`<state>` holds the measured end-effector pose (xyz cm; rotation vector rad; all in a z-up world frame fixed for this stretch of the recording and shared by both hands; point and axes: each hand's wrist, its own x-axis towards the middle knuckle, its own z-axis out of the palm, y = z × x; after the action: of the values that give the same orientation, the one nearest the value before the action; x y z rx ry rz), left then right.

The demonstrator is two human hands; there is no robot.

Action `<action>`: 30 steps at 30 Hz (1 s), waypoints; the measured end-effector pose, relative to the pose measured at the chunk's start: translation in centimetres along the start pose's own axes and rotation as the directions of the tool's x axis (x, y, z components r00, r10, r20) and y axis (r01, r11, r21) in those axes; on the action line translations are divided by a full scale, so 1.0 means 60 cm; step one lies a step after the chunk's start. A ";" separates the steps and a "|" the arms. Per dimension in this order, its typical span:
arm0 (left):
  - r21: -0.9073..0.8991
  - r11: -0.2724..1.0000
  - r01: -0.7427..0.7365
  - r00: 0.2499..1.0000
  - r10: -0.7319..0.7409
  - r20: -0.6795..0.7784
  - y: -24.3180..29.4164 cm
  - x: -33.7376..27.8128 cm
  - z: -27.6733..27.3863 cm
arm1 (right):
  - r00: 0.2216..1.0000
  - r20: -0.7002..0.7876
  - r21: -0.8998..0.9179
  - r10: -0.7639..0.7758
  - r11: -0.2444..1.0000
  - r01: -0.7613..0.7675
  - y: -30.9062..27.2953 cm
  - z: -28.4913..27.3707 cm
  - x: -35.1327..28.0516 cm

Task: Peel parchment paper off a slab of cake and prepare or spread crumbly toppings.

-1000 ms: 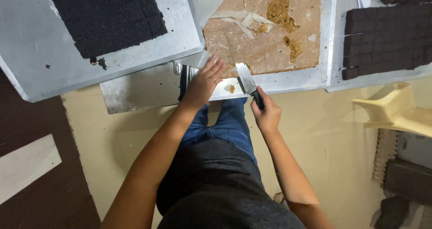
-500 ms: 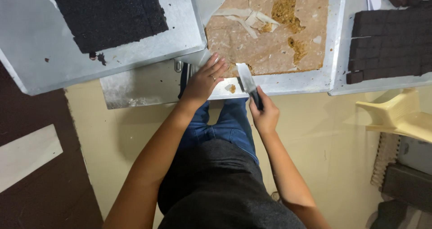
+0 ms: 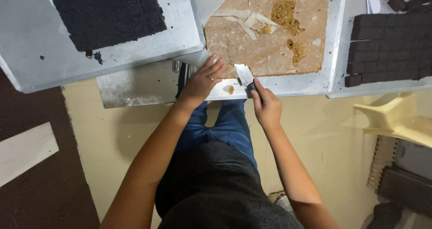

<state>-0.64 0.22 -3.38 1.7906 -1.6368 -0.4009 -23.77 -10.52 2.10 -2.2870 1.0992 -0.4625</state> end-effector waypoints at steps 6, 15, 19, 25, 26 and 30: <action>0.100 0.983 0.156 0.986 -0.148 -0.080 0.007 0.010 0.019 | 0.999 0.030 -0.048 0.012 0.999 -0.011 -0.030 -0.001 0.023; 0.025 0.914 0.404 0.912 -0.401 -0.085 -0.011 0.008 0.009 | 0.997 0.017 -0.066 -0.071 0.995 0.072 -0.015 -0.007 0.029; 0.093 0.914 0.395 0.918 -0.389 -0.077 -0.022 -0.002 0.022 | 0.995 0.088 -0.103 -0.039 0.994 0.048 0.004 -0.017 0.011; 0.116 0.921 0.371 0.927 -0.361 -0.098 -0.011 0.009 0.005 | 0.995 0.039 -0.019 -0.087 0.996 0.088 -0.007 0.000 0.019; 0.123 0.908 0.400 0.916 -0.396 -0.061 -0.005 0.008 0.000 | 0.995 0.037 -0.092 -0.090 0.991 0.093 -0.002 -0.003 0.016; 0.128 0.896 0.426 0.904 -0.425 -0.034 -0.004 0.005 -0.002 | 0.992 0.097 -0.239 -0.084 0.965 0.105 -0.006 -0.062 0.011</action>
<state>-0.30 -0.06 -3.38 2.2556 -1.2805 -0.4887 -25.09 -12.12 5.31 -2.5562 1.0571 -0.2735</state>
